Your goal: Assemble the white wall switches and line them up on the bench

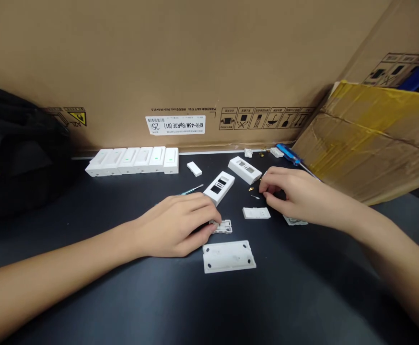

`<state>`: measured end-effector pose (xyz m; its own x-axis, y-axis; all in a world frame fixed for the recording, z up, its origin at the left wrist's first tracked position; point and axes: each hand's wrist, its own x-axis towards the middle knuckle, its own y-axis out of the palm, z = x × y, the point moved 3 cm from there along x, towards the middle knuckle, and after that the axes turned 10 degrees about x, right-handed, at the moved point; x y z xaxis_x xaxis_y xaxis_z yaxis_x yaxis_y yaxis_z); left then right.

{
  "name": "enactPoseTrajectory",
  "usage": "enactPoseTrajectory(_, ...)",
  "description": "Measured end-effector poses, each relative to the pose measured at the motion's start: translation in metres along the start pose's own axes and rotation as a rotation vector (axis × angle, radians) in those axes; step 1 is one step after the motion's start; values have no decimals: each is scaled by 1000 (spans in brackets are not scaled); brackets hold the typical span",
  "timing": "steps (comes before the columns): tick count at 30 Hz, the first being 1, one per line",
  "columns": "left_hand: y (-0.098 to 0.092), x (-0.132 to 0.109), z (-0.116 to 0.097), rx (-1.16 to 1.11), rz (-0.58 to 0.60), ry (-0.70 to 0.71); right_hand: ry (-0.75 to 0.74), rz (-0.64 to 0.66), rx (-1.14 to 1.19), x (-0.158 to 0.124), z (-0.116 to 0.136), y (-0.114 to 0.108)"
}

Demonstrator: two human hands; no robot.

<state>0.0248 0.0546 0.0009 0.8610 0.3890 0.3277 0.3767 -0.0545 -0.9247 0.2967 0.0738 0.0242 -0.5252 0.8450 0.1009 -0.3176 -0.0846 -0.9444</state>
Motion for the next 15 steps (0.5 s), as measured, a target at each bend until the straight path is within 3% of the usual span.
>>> enactPoseTrajectory(9, 0, -1, 1, 19, -5, 3, -18, -119, 50, 2, -1, -2)
enactPoseTrajectory(12, 2, -2, 2, 7, -12, 3, -45, -178, 126, -1, 16, -6)
enactPoseTrajectory(15, 2, -2, 3, -1, -19, 6, -163, -136, 227, -4, 43, -6)
